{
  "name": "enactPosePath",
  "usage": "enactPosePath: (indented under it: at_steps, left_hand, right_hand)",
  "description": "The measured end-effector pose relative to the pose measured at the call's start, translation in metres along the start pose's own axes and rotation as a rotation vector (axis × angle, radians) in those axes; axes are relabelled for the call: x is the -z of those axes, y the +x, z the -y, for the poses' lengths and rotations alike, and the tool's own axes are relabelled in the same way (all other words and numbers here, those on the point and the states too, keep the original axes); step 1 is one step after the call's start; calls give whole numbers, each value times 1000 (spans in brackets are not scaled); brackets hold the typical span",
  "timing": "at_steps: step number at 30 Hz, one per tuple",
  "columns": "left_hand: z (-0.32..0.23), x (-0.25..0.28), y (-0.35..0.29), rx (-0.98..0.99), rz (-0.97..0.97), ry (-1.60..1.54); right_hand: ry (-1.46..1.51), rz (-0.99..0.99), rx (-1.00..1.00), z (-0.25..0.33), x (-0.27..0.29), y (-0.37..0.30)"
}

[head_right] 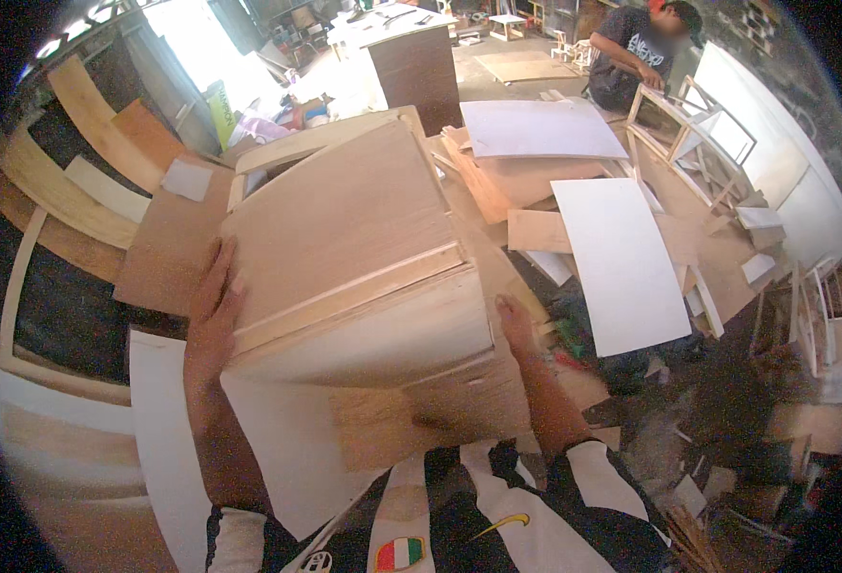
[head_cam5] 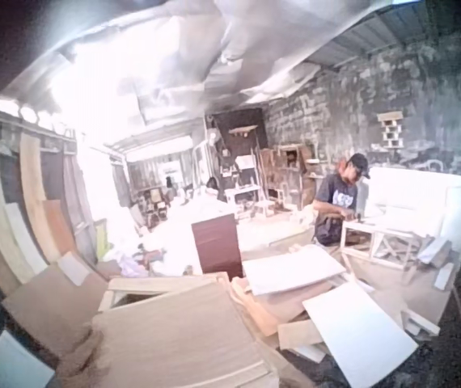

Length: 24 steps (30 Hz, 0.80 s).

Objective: The person fits a side panel onto a wooden box, uses pliers to pull at the edge, and marks a white board with a pencil.

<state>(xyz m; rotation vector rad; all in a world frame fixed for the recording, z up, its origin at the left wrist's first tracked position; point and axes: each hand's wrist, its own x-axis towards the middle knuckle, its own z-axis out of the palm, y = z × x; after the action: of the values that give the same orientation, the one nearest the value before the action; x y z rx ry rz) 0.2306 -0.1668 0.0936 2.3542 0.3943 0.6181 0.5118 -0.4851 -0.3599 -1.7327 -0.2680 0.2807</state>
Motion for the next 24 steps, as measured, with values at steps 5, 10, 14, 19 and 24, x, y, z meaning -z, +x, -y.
enactPosePath:
  at_steps: [5,10,14,19,24]
  left_hand:
    - [-1,-20,5,-38,-11,71]
    - [-33,-28,8,-1,-6,128]
    - [-28,-34,19,68,21,-86]
    - [42,-40,28,41,-23,-582]
    - [39,-43,22,3,-8,-787]
  right_hand:
    - [305,-119,86,159,32,-21]
    - [238,-108,464,319,45,-73]
    - [169,-120,614,345,56,-80]
    - [-41,-133,749,379,42,-98]
    - [34,-197,661,375,34,-94]
